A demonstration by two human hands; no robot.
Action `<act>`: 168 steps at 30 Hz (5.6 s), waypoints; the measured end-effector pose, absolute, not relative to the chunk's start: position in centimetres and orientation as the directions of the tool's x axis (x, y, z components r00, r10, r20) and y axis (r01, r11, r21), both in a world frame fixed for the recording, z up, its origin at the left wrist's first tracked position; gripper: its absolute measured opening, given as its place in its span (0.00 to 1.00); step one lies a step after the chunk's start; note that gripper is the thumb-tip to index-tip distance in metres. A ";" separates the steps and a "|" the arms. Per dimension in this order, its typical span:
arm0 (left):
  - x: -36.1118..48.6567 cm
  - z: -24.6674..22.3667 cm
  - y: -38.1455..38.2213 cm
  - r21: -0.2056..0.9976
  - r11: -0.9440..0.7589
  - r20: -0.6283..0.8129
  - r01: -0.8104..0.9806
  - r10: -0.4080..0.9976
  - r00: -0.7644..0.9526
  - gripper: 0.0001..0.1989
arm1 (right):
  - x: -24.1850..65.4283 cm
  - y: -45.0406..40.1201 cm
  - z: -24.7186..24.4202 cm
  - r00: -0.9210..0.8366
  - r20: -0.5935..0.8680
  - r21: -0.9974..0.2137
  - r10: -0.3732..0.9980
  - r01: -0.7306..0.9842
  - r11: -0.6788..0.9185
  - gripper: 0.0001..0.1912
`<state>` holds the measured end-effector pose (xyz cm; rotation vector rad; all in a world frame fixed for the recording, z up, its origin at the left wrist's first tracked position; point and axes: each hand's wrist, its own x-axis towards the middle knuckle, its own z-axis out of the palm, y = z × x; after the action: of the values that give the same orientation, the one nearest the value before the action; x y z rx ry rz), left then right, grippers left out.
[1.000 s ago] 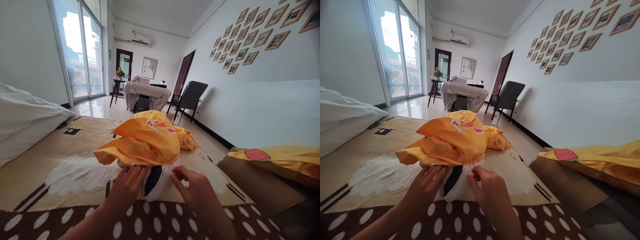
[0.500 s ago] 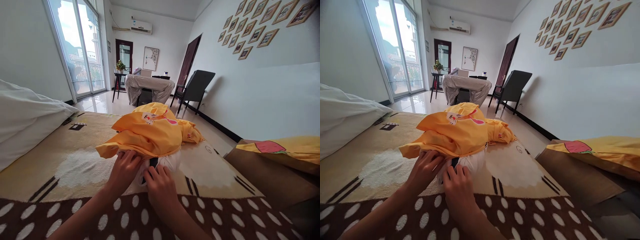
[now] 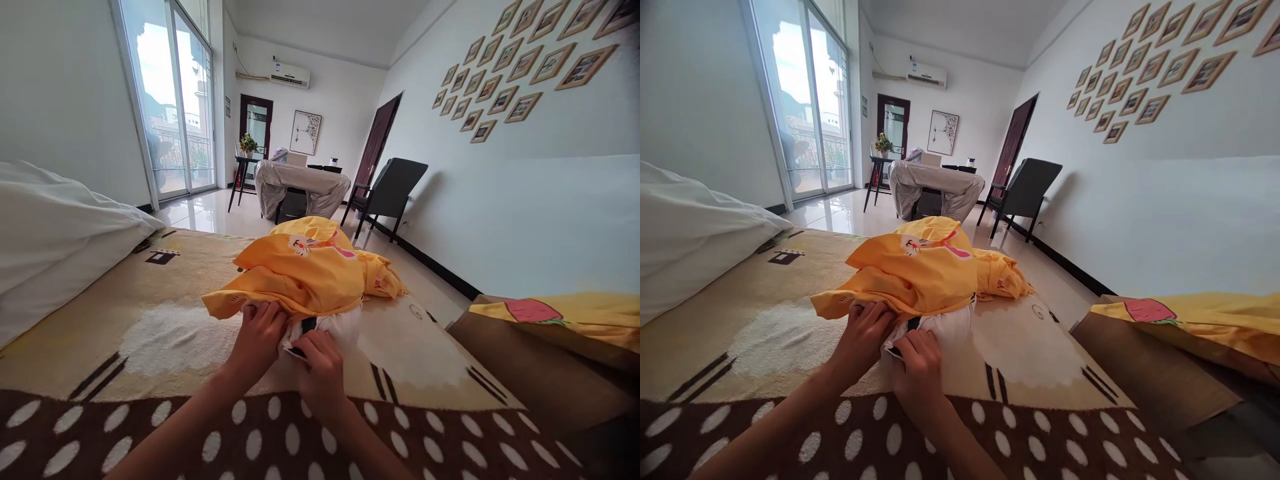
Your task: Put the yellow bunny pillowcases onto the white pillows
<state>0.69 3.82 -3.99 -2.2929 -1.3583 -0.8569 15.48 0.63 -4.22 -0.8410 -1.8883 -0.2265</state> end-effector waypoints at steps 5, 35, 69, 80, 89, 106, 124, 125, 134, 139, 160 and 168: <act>0.5 -3.8 4.0 0.221 -0.556 0.590 0.801 0.730 0.344 0.08 | 15.3 0.7 -4.6 -0.245 0.880 -0.165 0.406 0.645 0.746 0.10; -5.4 2.4 2.3 0.403 -0.595 0.788 0.695 0.612 0.068 0.11 | 7.9 -4.6 -1.5 -0.377 0.827 0.124 0.418 0.846 0.518 0.24; -2.4 0.0 3.0 0.233 -0.648 0.815 0.725 0.537 0.217 0.08 | 11.5 3.7 -3.4 -0.452 0.684 0.062 0.572 0.818 0.572 0.11; -3.9 -2.9 6.0 0.285 -0.507 0.663 0.813 0.718 0.215 0.13 | 13.5 5.5 -0.8 -0.674 0.355 -0.215 0.648 0.616 0.758 0.22; -4.1 -3.1 6.4 0.247 -0.463 0.666 0.851 0.719 0.198 0.13 | 15.9 -2.3 3.8 -0.634 0.297 -0.136 0.714 0.712 0.689 0.27; -3.2 -2.9 5.3 0.268 -0.565 0.689 0.781 0.678 0.254 0.11 | 11.1 5.2 -6.1 -0.327 0.705 0.022 0.629 0.897 0.442 0.20; -1.5 3.9 -5.6 -0.115 -0.604 0.912 0.789 0.251 0.325 0.08 | 13.6 -1.3 2.9 -0.171 0.985 0.109 -0.006 0.601 0.792 0.14; -1.7 4.0 -6.1 -0.127 -0.566 0.925 0.815 0.230 0.303 0.08 | 13.7 -2.1 3.3 -0.185 0.983 0.106 0.003 0.572 0.813 0.15; -4.8 5.1 -6.2 -0.250 -0.462 0.849 0.851 0.317 0.422 0.17 | 13.3 -2.1 3.3 -0.309 0.945 0.056 0.106 0.473 0.879 0.18; -4.3 5.3 -5.5 -0.246 -0.395 0.879 0.885 0.293 0.375 0.12 | 13.4 -2.5 4.2 -0.440 0.865 -0.006 0.241 0.473 0.881 0.23; -5.7 3.1 0.4 -0.120 -0.324 0.993 0.938 -0.049 0.110 0.11 | 9.6 -4.4 -0.1 -0.205 0.924 -0.058 0.324 0.759 0.648 0.25; -6.9 3.0 1.3 -0.147 -0.300 0.982 0.942 -0.158 0.103 0.13 | 8.0 -2.2 -1.4 -0.363 0.852 0.077 0.378 0.800 0.594 0.25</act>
<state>-6.89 1.29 3.00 -1.3835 -0.8444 -1.3985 8.01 -2.22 -1.45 -0.9376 -1.9694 -0.6263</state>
